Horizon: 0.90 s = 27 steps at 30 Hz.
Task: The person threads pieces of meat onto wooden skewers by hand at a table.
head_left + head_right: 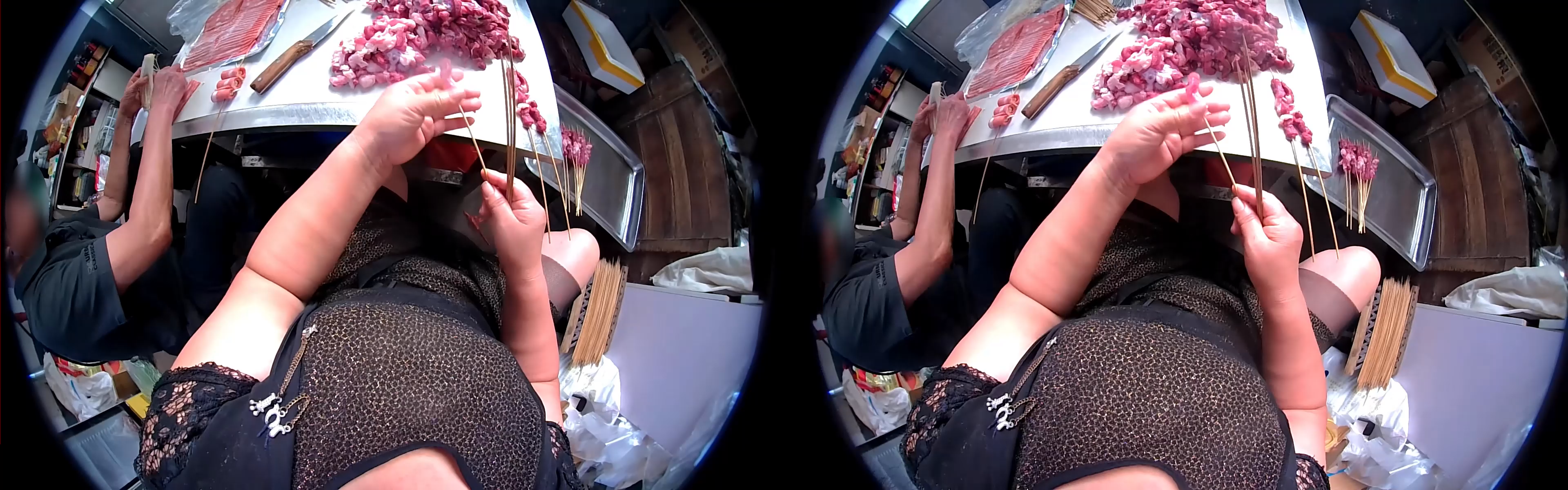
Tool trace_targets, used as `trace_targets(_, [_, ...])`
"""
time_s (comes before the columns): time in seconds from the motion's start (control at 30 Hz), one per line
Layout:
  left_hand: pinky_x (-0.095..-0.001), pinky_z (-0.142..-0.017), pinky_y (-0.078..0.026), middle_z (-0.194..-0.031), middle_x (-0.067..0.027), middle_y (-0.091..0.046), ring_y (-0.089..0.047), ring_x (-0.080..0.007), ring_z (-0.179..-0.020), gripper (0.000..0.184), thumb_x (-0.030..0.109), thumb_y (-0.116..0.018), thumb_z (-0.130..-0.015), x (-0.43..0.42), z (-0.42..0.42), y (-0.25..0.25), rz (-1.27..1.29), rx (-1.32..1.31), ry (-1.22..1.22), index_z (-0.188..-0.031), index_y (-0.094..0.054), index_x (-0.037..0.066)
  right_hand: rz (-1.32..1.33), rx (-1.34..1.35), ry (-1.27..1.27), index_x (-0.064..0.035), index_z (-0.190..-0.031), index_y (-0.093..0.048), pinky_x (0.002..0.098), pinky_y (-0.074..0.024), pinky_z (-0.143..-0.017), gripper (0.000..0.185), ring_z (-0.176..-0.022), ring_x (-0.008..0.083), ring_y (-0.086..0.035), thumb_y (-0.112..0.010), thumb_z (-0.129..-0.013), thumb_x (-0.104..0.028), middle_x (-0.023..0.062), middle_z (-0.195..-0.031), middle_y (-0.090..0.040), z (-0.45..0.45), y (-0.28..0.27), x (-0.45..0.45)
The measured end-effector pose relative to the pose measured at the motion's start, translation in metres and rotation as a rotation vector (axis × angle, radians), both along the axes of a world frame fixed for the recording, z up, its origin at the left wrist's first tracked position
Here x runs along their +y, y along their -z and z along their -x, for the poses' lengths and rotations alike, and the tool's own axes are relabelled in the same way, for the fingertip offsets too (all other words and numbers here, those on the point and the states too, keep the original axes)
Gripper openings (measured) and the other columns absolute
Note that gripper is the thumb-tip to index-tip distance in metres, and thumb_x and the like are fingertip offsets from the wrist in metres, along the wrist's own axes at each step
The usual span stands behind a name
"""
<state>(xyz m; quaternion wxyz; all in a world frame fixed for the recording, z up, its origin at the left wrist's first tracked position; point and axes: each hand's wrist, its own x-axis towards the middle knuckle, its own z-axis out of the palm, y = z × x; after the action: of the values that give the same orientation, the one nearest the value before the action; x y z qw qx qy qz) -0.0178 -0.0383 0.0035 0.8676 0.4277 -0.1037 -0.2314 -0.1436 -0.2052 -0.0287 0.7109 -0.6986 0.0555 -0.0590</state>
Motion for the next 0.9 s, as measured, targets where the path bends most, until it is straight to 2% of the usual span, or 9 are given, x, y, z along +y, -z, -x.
trace_targets(0.13, [-0.0413,-0.089,-0.052,-0.11,-0.022,-0.059,-0.06,-0.0288,-0.102,0.035,0.015,-0.055,-0.092,0.003,-0.002,-0.011,-0.036,0.018,-0.115,-0.118,-0.047,-0.006,-0.062,0.037,-0.013,0.0014,-0.105,-0.063,0.0171,-0.0412,-0.056,0.019,-0.061,0.0039,-0.05,-0.059,-0.087,-0.002,-0.0015,-0.072,-0.057,0.004,0.007,0.0])
trace_targets(0.23, [-0.0398,-0.086,-0.054,-0.106,-0.0229,-0.06,-0.063,-0.0296,-0.097,0.031,0.015,-0.049,-0.095,0.003,-0.002,-0.014,-0.078,0.039,-0.166,-0.116,-0.047,-0.007,0.026,-0.007,-0.009,0.0012,-0.105,-0.063,0.0173,-0.0414,-0.056,0.019,-0.06,0.0038,-0.05,-0.059,-0.087,-0.002,-0.0019,-0.071,-0.057,0.006,0.007,0.0])
trace_targets(0.43, [-0.0419,-0.087,-0.053,-0.105,-0.0231,-0.061,-0.063,-0.0305,-0.097,0.026,0.017,-0.044,-0.097,0.0,0.001,-0.008,-0.012,0.047,-0.134,-0.109,-0.05,-0.005,0.042,-0.011,-0.012,0.0005,-0.105,-0.064,0.0175,-0.0413,-0.056,0.018,-0.06,0.0036,-0.049,-0.059,-0.087,-0.002,-0.0023,-0.071,-0.056,0.008,0.004,0.0])
trace_targets(0.5, [-0.0433,-0.088,-0.052,-0.104,-0.0223,-0.061,-0.062,-0.0308,-0.098,0.023,0.016,-0.043,-0.097,-0.003,0.005,-0.009,0.032,0.051,-0.17,-0.106,-0.051,-0.004,-0.06,0.041,-0.008,0.0003,-0.104,-0.064,0.0174,-0.0414,-0.056,0.018,-0.06,0.0035,-0.049,-0.059,-0.087,-0.002,-0.0026,-0.071,-0.056,0.007,0.006,0.0])
trace_targets(0.77, [-0.0458,-0.091,-0.05,-0.103,-0.0207,-0.062,-0.062,-0.0316,-0.099,0.019,0.016,-0.042,-0.098,-0.013,0.013,-0.005,0.186,0.098,-0.279,-0.103,-0.052,0.001,-0.019,-0.001,0.03,-0.0009,-0.105,-0.064,0.0175,-0.042,-0.056,0.018,-0.06,0.0035,-0.05,-0.059,-0.088,-0.002,-0.0027,-0.07,-0.056,0.002,0.016,0.018])
trace_targets(0.87, [-0.0461,-0.09,-0.05,-0.105,-0.0204,-0.061,-0.061,-0.0315,-0.1,0.019,0.017,-0.042,-0.098,-0.013,0.014,-0.001,0.209,0.086,-0.261,-0.104,-0.051,0.001,-0.071,0.009,-0.021,-0.0015,-0.106,-0.064,0.0165,-0.0396,-0.053,0.019,-0.058,0.0028,-0.049,-0.059,-0.088,-0.004,-0.0022,-0.069,-0.056,-0.001,0.016,0.014])
trace_targets(0.9, [-0.046,-0.09,-0.05,-0.107,-0.0204,-0.06,-0.06,-0.0313,-0.101,0.019,0.017,-0.042,-0.098,-0.012,0.016,-0.001,0.209,0.082,-0.247,-0.105,-0.05,0.001,-0.169,0.046,-0.073,-0.0014,-0.107,-0.063,0.0159,-0.0376,-0.051,0.019,-0.057,0.0022,-0.048,-0.058,-0.089,-0.004,-0.0019,-0.069,-0.056,-0.003,0.015,0.011])
